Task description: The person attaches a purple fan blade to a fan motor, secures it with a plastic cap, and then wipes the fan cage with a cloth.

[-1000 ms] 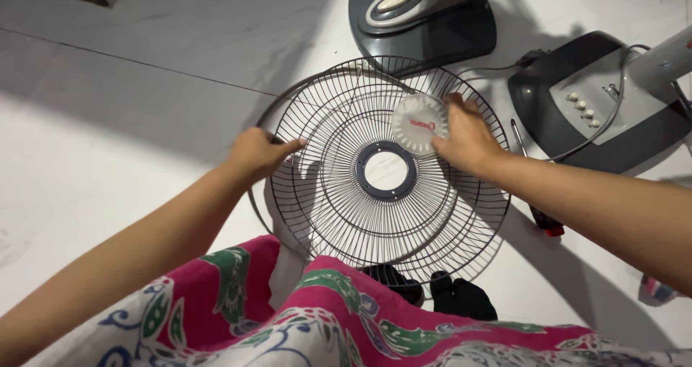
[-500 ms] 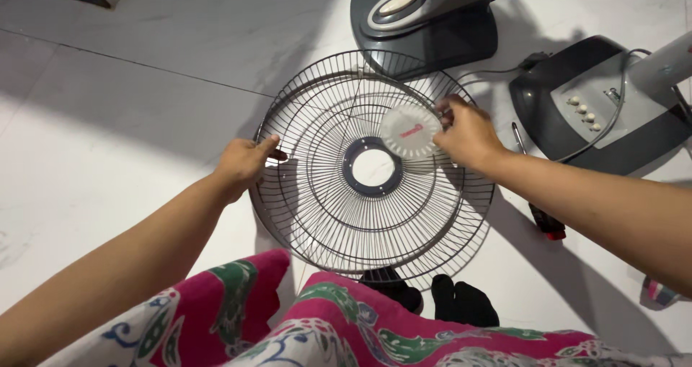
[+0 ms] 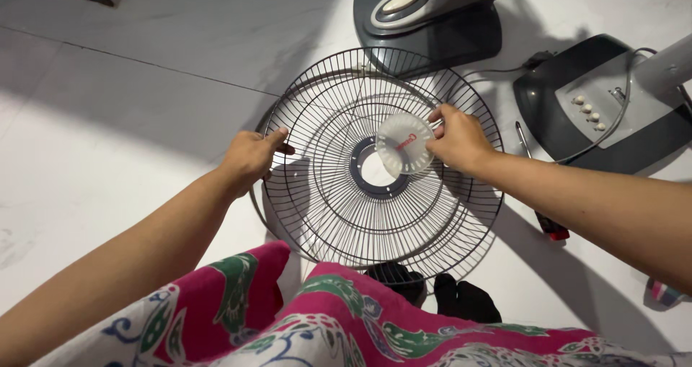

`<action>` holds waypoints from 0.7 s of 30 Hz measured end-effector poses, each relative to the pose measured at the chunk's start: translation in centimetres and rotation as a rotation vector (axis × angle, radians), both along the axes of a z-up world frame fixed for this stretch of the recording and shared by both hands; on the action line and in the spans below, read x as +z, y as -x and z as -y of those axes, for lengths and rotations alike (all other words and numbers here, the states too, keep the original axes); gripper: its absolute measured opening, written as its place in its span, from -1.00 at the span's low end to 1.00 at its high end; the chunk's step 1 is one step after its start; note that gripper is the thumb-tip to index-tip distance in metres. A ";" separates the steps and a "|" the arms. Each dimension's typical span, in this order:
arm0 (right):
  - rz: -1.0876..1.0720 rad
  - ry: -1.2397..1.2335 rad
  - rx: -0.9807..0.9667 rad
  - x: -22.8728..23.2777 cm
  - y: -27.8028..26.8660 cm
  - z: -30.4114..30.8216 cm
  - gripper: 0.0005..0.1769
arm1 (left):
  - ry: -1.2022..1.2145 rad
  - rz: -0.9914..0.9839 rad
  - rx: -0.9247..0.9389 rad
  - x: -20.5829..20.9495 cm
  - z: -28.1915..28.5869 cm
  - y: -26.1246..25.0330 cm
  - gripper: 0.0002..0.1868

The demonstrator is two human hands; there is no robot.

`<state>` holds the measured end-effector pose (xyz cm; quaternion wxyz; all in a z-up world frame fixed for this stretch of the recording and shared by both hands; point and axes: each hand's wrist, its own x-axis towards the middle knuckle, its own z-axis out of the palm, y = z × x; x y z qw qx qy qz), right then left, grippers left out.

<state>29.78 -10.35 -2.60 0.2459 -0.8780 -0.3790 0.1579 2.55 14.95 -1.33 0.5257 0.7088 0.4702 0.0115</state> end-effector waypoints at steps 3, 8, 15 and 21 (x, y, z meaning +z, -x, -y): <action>-0.002 0.002 0.010 0.0 -0.1 0.0 -0.56 | -0.005 -0.013 -0.002 -0.3 -0.1 0.1 -0.38; -0.174 -0.368 0.091 1.1 -1.8 -0.3 -0.77 | 0.024 -0.014 0.032 -0.8 -0.9 0.9 -0.46; -0.336 -0.596 -0.311 4.8 -11.3 0.5 -0.93 | 0.101 0.025 0.169 -0.6 -3.1 4.6 -0.46; -0.381 -0.319 -0.373 -0.5 -9.5 2.5 -0.86 | 0.153 0.050 0.213 0.2 -4.4 7.3 -0.40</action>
